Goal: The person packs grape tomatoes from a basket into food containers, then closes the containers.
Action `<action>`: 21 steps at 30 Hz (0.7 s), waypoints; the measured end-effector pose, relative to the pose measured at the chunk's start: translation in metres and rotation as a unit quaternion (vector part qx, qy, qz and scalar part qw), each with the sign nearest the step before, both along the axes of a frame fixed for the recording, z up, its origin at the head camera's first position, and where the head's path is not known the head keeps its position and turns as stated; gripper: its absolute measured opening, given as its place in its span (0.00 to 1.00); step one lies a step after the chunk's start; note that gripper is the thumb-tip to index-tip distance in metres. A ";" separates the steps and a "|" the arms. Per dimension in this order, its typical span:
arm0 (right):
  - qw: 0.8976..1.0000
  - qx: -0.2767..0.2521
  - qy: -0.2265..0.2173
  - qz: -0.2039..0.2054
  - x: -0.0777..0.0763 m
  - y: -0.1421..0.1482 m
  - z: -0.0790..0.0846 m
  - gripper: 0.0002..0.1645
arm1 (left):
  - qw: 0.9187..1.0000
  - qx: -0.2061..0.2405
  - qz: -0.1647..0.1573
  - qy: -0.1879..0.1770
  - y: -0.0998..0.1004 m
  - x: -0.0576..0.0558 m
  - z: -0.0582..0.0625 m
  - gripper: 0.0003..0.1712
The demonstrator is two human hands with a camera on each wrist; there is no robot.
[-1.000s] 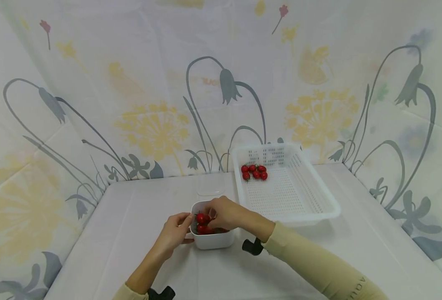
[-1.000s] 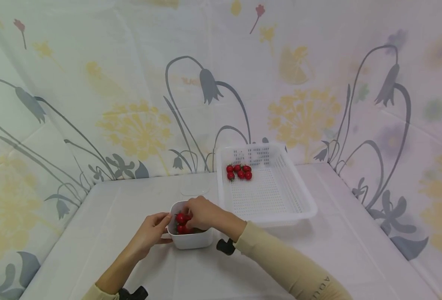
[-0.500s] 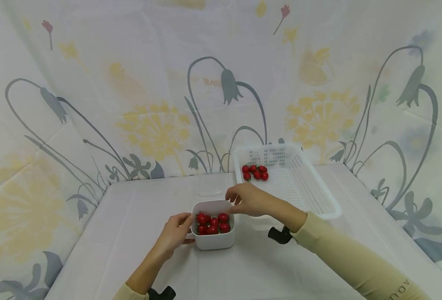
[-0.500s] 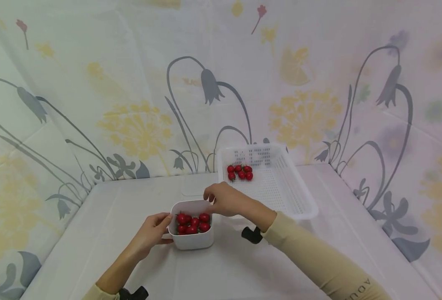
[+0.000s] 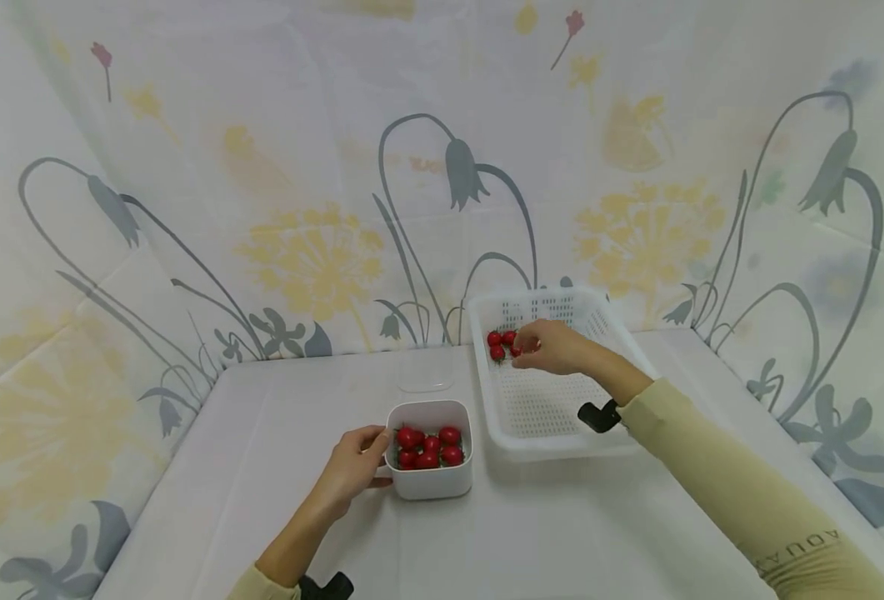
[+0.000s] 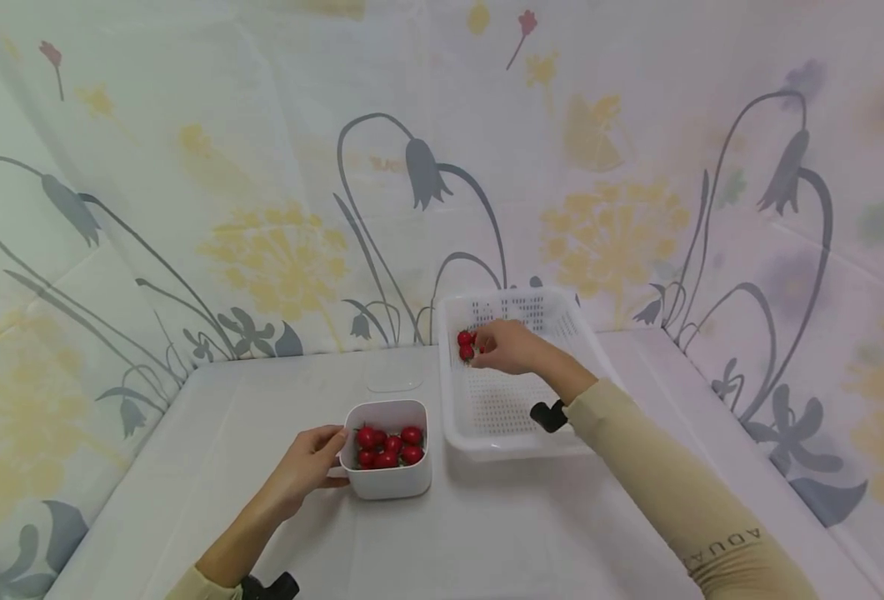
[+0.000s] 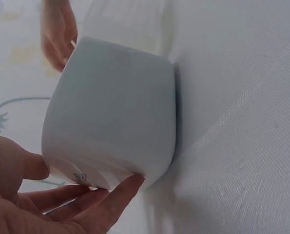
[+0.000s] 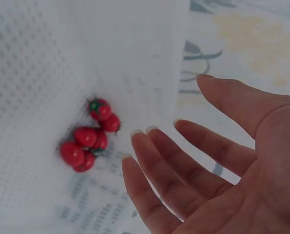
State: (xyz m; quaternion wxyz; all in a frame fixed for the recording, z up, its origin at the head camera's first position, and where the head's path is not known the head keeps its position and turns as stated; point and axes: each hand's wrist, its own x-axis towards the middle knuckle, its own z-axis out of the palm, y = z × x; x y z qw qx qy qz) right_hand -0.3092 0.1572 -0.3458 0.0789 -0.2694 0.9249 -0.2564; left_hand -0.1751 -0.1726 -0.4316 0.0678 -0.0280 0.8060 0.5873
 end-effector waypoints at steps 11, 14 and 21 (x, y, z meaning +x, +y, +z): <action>0.996 0.045 -0.018 -0.080 -0.053 0.032 -0.022 0.27 | 1.000 -0.006 0.000 0.005 -0.002 -0.001 -0.001 0.24; 0.994 0.055 -0.023 -0.095 -0.062 0.033 -0.027 0.28 | 1.000 -0.003 0.001 0.006 -0.002 -0.001 -0.001 0.24; 0.989 0.058 -0.055 -0.122 -0.076 0.030 -0.045 0.28 | 1.000 0.006 0.005 0.003 -0.001 0.001 -0.002 0.24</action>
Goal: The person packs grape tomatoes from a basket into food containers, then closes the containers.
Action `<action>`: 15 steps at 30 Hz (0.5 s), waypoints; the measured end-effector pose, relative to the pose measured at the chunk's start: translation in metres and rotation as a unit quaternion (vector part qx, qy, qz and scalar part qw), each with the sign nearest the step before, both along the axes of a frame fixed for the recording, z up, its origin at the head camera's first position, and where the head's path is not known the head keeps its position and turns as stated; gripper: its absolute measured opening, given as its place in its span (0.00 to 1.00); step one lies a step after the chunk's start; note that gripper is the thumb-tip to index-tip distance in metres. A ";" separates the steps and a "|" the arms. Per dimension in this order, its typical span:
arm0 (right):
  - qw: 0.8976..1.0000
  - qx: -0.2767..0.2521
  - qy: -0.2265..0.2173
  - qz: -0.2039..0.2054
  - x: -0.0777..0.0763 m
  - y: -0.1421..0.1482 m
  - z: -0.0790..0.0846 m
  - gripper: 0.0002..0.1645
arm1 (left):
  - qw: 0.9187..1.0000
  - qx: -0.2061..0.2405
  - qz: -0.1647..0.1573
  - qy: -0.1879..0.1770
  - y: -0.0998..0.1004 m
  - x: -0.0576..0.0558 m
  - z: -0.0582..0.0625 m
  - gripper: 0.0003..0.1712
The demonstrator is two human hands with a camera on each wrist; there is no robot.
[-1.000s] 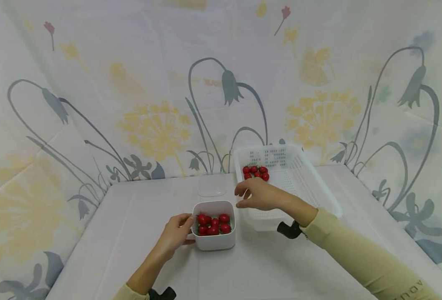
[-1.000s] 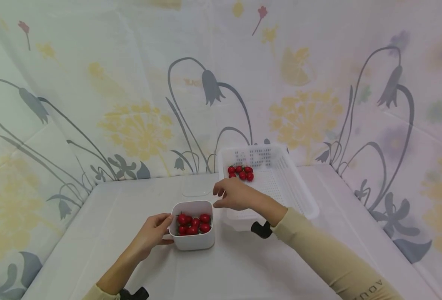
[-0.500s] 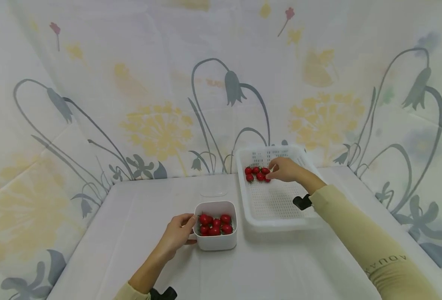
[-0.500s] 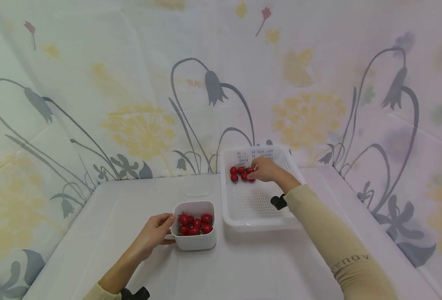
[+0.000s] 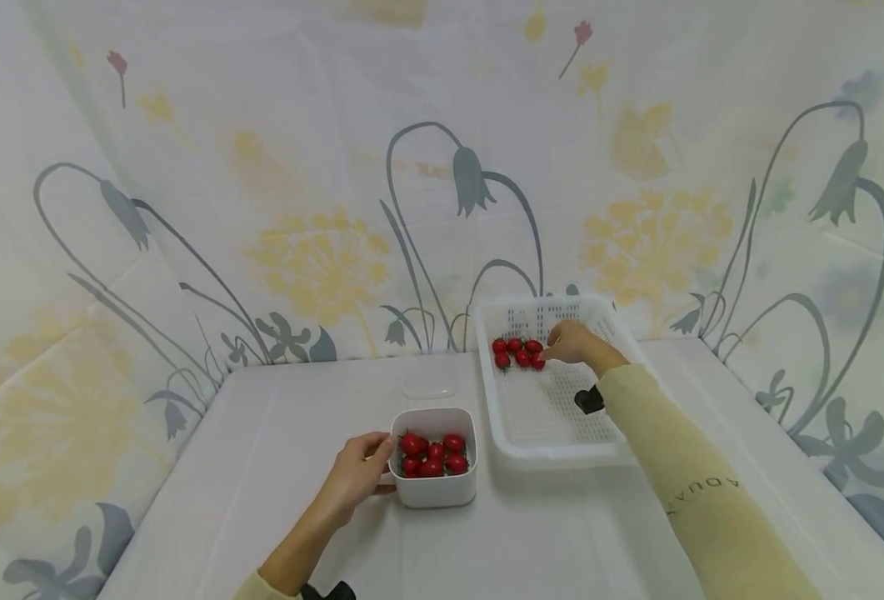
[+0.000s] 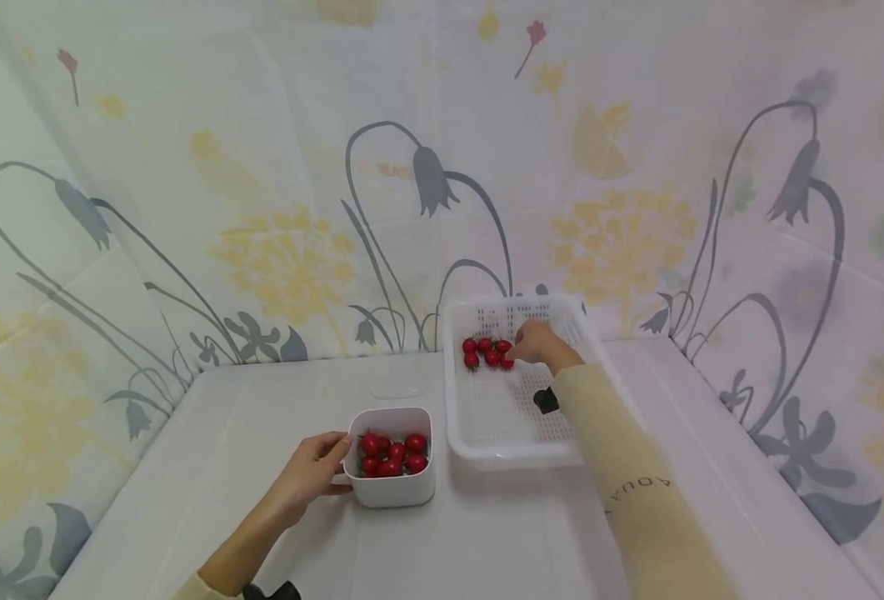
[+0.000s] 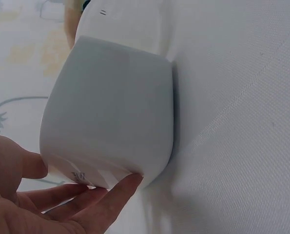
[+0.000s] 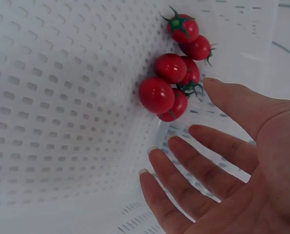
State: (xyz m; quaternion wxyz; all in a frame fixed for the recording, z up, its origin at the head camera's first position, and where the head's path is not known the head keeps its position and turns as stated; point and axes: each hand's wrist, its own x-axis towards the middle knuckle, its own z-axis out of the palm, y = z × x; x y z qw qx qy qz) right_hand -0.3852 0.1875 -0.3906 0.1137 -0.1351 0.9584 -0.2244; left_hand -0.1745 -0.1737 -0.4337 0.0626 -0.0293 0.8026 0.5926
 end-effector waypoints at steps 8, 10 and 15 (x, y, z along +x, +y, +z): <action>1.000 -0.012 -0.007 -0.017 -0.008 -0.006 -0.021 0.27 | 1.000 -0.002 0.002 0.002 0.001 0.001 0.000 0.24; 1.000 -0.008 -0.008 -0.019 -0.008 -0.008 -0.023 0.27 | 1.000 -0.002 0.003 0.002 0.001 0.000 0.000 0.24; 0.999 -0.003 -0.027 -0.026 -0.008 -0.013 -0.027 0.27 | 1.000 -0.001 0.003 0.001 0.001 0.000 0.000 0.24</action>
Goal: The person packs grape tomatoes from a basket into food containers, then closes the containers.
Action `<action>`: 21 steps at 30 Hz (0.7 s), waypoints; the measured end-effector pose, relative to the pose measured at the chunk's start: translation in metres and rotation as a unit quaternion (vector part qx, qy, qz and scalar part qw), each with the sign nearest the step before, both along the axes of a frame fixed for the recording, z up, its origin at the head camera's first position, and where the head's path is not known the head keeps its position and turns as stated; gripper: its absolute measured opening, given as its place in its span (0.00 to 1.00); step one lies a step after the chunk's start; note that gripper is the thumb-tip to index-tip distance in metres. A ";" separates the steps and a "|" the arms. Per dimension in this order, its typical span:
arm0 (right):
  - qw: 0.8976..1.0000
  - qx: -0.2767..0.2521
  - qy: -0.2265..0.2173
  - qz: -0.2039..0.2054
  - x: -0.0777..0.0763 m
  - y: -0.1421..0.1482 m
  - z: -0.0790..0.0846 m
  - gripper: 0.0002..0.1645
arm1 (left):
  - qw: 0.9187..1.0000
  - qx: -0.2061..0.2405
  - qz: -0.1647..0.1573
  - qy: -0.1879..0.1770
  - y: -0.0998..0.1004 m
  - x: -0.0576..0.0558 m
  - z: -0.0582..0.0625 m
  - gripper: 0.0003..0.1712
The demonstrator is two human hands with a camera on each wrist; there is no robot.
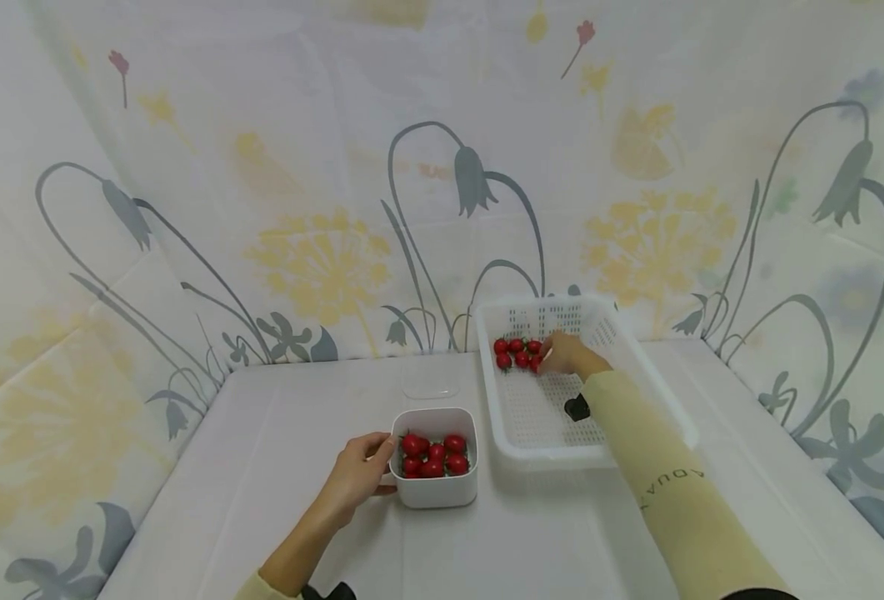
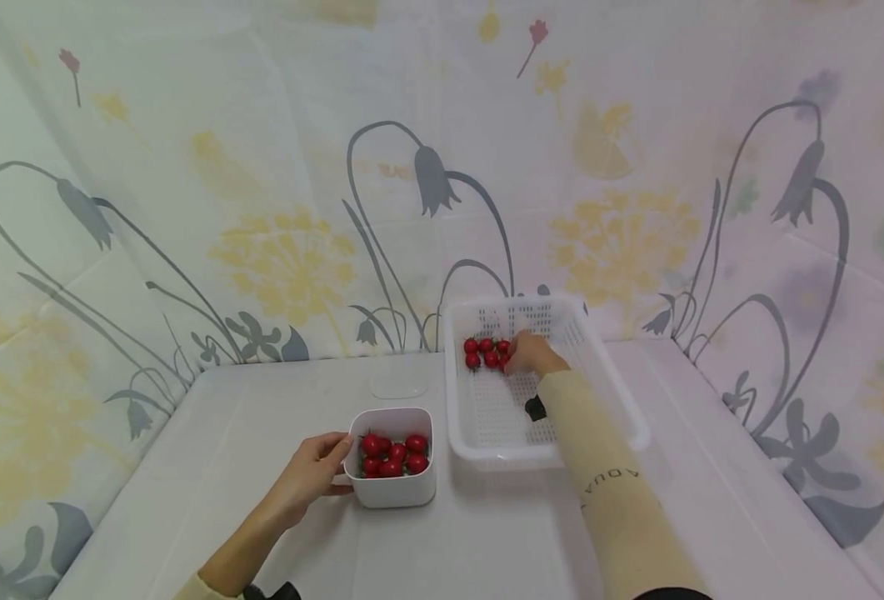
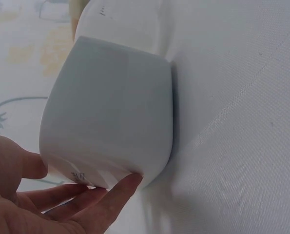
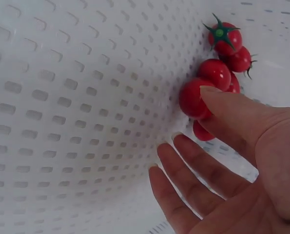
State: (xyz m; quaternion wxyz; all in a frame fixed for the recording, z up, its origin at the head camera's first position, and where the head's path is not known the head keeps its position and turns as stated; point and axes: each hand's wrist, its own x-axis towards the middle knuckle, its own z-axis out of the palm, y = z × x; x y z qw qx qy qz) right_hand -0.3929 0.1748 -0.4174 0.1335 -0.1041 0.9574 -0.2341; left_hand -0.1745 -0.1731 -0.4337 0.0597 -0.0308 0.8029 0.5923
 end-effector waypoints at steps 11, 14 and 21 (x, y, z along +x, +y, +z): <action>0.998 -0.040 -0.045 0.001 -0.003 -0.010 -0.007 0.21 | 1.000 -0.004 -0.004 0.002 0.000 0.001 0.000 0.24; 0.999 -0.035 -0.040 0.010 -0.002 -0.016 -0.009 0.16 | 1.000 -0.002 -0.002 0.001 0.000 0.001 -0.001 0.24; 0.998 -0.041 -0.036 0.018 0.004 -0.028 -0.006 0.16 | 1.000 0.000 -0.002 0.004 0.000 0.001 -0.001 0.24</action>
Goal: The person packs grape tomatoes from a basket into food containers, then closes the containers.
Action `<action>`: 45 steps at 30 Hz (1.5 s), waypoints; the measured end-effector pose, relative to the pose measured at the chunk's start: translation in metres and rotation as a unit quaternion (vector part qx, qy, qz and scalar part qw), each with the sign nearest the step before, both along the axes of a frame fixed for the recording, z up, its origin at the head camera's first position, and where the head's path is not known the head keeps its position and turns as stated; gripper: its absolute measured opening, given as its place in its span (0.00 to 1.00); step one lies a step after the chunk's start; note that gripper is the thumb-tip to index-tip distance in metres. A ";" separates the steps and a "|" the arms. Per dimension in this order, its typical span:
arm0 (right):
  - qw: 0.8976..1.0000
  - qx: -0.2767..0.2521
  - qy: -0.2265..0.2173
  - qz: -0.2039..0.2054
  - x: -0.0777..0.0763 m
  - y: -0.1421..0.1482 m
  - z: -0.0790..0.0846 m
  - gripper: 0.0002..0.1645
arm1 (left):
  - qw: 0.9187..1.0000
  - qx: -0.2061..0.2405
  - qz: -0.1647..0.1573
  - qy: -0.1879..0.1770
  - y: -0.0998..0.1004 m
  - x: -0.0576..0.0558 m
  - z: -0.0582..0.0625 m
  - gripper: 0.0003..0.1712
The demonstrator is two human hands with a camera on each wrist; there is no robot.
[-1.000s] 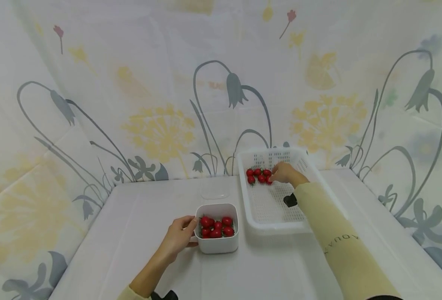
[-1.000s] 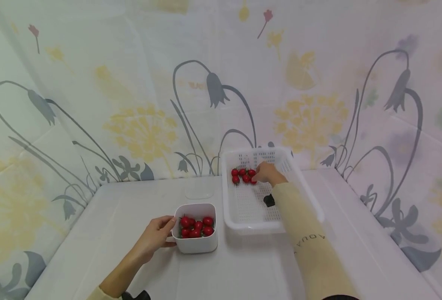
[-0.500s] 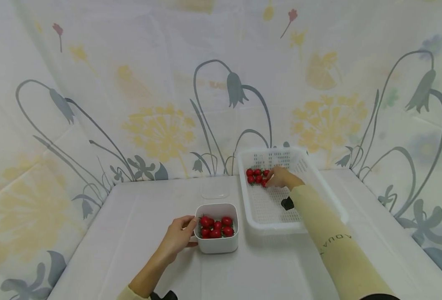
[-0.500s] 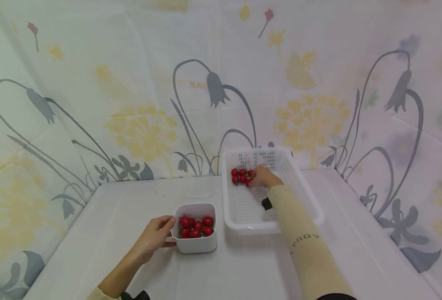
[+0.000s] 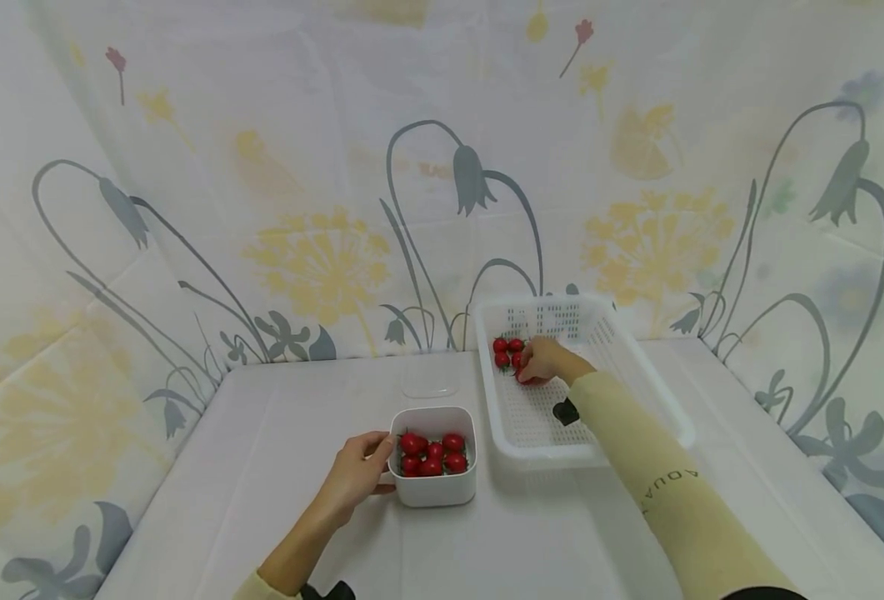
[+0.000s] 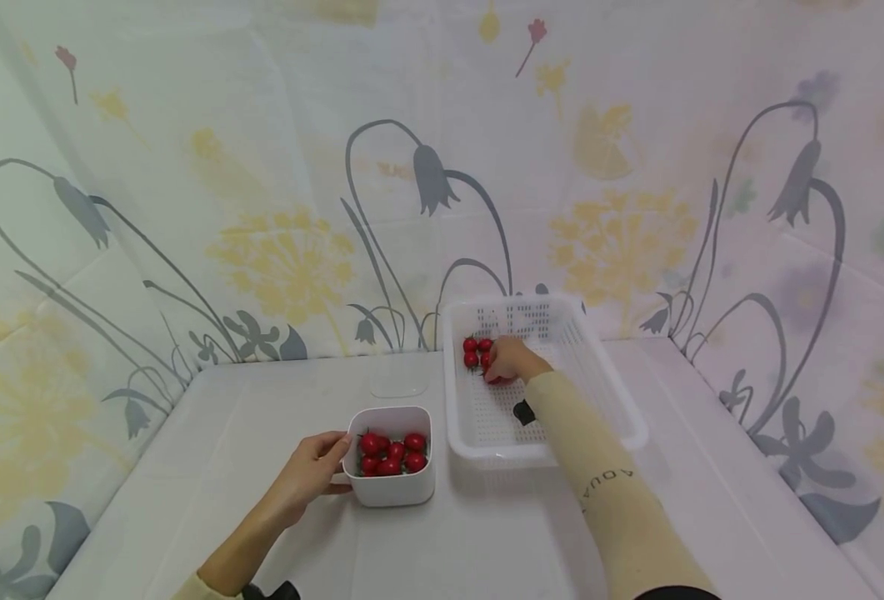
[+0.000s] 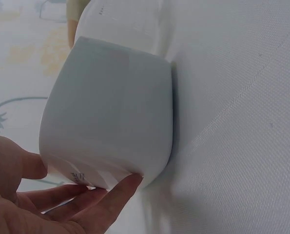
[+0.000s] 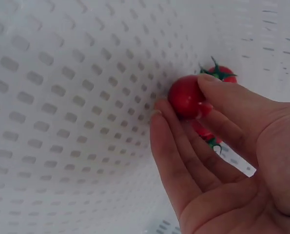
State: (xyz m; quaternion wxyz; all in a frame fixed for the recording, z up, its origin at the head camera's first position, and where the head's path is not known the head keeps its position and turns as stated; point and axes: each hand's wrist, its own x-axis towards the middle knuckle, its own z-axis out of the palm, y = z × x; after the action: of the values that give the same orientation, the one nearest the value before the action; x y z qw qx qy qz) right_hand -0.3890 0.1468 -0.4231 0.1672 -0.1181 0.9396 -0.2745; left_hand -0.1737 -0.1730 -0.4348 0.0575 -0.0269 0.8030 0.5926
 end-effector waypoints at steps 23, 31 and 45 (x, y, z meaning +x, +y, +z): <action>0.978 -0.189 -0.076 0.036 0.045 -0.007 0.036 0.17 | 1.000 -0.008 -0.001 0.001 0.000 0.001 -0.002 0.24; 0.982 -0.176 -0.056 0.039 0.060 -0.005 0.049 0.18 | 1.000 -0.004 -0.004 0.005 0.001 0.001 0.001 0.24; 0.979 -0.188 -0.038 0.070 0.081 -0.004 0.059 0.16 | 1.000 -0.007 -0.005 0.007 0.001 0.002 0.002 0.24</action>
State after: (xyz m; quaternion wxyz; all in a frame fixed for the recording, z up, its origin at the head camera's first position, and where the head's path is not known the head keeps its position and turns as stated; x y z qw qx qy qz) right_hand -0.3078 0.1428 -0.3645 0.1965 -0.2024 0.8537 -0.4378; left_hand -0.1722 -0.1723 -0.4329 0.0546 -0.0198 0.8074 0.5871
